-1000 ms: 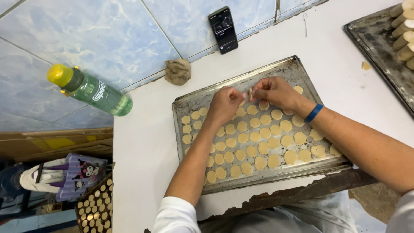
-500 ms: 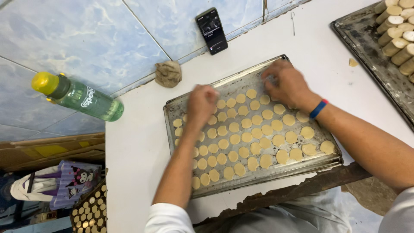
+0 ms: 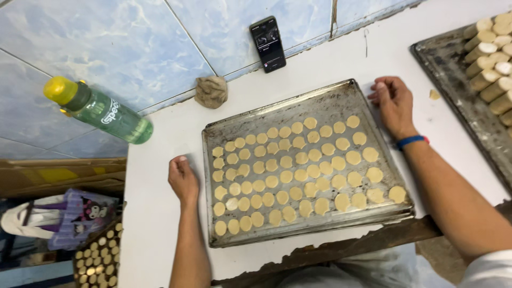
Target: The person arranges small, round, flattened dough pieces onto a metal baking tray. They pick up the dough pieces from a nearby tray and place them in neat rows on the work tray, filling the available space.
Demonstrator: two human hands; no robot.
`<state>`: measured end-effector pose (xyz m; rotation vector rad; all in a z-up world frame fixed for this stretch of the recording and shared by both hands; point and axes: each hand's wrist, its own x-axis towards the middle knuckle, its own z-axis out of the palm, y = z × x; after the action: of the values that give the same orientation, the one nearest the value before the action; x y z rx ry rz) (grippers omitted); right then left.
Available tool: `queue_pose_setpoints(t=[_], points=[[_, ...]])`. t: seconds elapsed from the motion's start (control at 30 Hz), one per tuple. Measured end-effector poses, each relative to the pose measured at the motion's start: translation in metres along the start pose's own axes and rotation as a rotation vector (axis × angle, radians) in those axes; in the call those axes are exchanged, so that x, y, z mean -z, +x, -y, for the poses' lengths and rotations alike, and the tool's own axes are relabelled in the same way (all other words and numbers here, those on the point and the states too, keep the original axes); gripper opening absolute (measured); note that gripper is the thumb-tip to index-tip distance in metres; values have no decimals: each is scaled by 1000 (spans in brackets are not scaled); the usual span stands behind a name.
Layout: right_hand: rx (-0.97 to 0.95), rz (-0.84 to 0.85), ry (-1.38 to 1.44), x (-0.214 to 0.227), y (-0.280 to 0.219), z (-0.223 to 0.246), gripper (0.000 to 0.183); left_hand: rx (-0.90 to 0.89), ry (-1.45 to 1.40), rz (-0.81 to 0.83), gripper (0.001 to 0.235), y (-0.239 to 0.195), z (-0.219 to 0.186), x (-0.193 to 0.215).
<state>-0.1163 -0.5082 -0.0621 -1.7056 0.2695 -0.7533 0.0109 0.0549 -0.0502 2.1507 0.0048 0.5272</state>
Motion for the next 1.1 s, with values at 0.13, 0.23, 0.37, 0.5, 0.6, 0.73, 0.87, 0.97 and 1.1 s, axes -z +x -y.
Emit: queue_pose_setpoints(t=[0.13, 0.23, 0.37, 0.5, 0.6, 0.73, 0.87, 0.97, 1.1], points=[[-13, -23, 57, -2, -12, 7, 21, 13, 45, -22, 26, -4, -8, 5], [-39, -34, 27, -2, -12, 10, 20, -27, 74, -43, 26, 1, -12, 1], [-32, -44, 50, 1, -12, 13, 18, -2, 25, -72, 25, -2, -10, 0], [-78, -58, 10, -4, -15, 17, 18, 82, -199, -79, 22, 2, -3, 2], [-58, 5, -34, -7, -13, 16, 18, 97, -316, -117, 20, -7, 7, 8], [-65, 19, -39, -5, -12, 18, 18, 82, -281, -113, 20, -6, -1, 10], [-112, 29, 5, 1, -11, 13, 19, 110, -257, -90, 20, -4, -8, 9], [-114, 35, -16, 0, -10, 13, 21, 106, -296, -72, 21, -6, -3, 12], [-137, 19, -68, -2, -13, 15, 22, 137, -390, -23, 21, -6, 1, 12]])
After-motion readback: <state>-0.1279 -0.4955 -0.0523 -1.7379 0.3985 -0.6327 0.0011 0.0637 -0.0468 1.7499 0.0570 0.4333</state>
